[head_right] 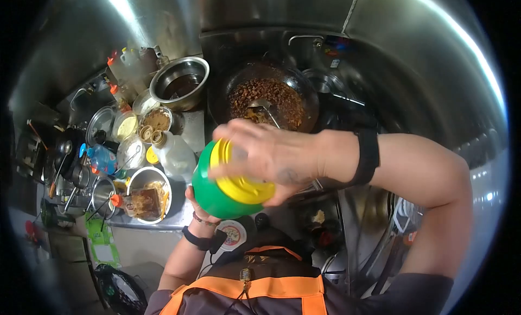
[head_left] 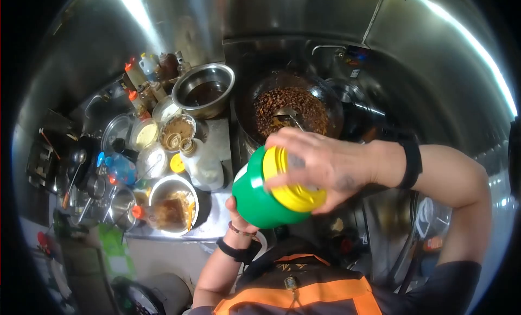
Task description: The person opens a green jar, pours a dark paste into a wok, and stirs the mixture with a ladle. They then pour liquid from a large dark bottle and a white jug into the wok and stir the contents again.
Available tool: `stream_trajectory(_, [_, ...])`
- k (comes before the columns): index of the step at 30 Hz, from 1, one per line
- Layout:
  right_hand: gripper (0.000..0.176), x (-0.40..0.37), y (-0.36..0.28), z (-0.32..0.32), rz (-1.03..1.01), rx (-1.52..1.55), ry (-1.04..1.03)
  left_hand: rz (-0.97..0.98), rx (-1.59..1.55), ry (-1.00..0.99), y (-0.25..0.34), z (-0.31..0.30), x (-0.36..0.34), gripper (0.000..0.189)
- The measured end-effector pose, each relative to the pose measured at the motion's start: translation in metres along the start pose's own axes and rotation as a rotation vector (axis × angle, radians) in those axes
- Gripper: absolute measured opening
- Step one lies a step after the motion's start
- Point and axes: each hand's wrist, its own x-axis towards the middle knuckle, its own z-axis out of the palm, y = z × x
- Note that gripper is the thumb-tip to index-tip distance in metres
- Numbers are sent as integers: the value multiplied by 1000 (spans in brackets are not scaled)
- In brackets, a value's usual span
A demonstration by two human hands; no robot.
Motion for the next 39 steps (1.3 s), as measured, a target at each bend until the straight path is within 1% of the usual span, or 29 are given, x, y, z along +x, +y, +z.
stream_trajectory(1, [78, 4, 5, -11, -178, -197, -117, 76, 57, 74, -2, 15, 10, 111])
stream_trajectory(2, [74, 5, 13, -17, -354, -395, -233, 74, 59, 86, -1, 19, 22, 111])
stream_trajectory(4, [69, 0, 40, -15, -415, -404, -167, 98, 67, -27, -2, 18, 42, 112])
stream_trajectory(5, [69, -3, 52, -15, -489, -451, -107, 92, 59, -11, -1, 14, 50, 112])
stream_trajectory(6, [70, -1, 58, -19, -568, -502, -49, 53, 42, -45, 1, 8, 57, 114])
stream_trajectory(7, [70, -2, 60, -24, -571, -492, -52, 19, 29, -83, 3, 3, 62, 115])
stream_trajectory(8, [77, -5, 60, -32, -436, -418, -122, 23, 29, -79, 4, -3, 66, 115])
stream_trajectory(10, [85, -7, 65, -32, -303, -340, -183, 72, 259, 6, 6, -12, 74, 113])
stream_trajectory(11, [94, -10, 70, -21, 79, -39, -52, 91, 264, 38, 4, -12, 74, 111])
stream_trajectory(12, [100, -8, 76, -16, 255, 147, -65, 88, 266, 47, 4, -16, 77, 111])
stream_trajectory(14, [114, -5, 88, -6, 621, 528, 18, 158, 405, 19, 3, -26, 83, 105])
stream_trajectory(16, [110, -4, 93, -7, 352, 254, -15, 154, 360, 31, 0, -38, 85, 100])
stream_trajectory(17, [98, -2, 96, -9, 155, 230, -13, 134, 211, 34, -2, -52, 83, 98])
stream_trajectory(18, [92, 3, 92, -26, -94, -105, -111, 119, 65, 32, -2, -64, 83, 96])
stream_trajectory(19, [91, 7, 89, -40, -279, -282, -150, 120, 64, 34, -3, -73, 83, 96])
stream_trajectory(20, [90, 9, 92, -55, -352, -352, -139, 122, -65, -8, -4, -81, 79, 93])
stream_trajectory(21, [90, 9, 97, -68, -350, -358, -91, 125, -193, -49, -4, -89, 75, 90])
stream_trajectory(23, [89, 3, 111, -86, -128, -122, 119, 164, -27, 103, 0, -94, 68, 89])
stream_trajectory(24, [89, -3, 119, -82, 42, 159, 192, 226, 33, 133, 4, -87, 74, 89])
stream_trajectory(26, [88, -14, 129, -74, 369, 757, 396, 240, 109, 153, 14, -92, 73, 89])
stream_trajectory(27, [87, -21, 122, -71, 565, 1108, 332, 261, 185, 179, 21, -95, 73, 89])
stream_trajectory(28, [87, -25, 120, -57, 595, 1254, 241, 259, 189, 174, 28, -98, 72, 89])
stream_trajectory(29, [98, -27, 105, -33, 505, 1314, 244, 230, 194, 172, 35, -101, 70, 89])
stream_trajectory(31, [118, -26, 83, 3, 361, 957, -10, 210, 258, 238, 40, -91, 73, 90])
stream_trajectory(32, [123, -22, 75, 25, 358, 860, -17, 218, 219, 236, 42, -91, 73, 84])
stream_trajectory(33, [131, -17, 73, 49, 359, 884, 41, 213, 208, 225, 44, -93, 75, 85])
stream_trajectory(34, [135, -7, 66, 52, 539, 840, -18, 205, 195, 214, 45, -98, 77, 86])
stream_trajectory(36, [135, 3, 69, 85, 538, 707, 100, 179, 238, 214, 52, -107, 77, 86])
stream_trajectory(39, [133, 3, 75, 101, 592, 718, 140, 139, 303, 219, 60, -117, 78, 85])
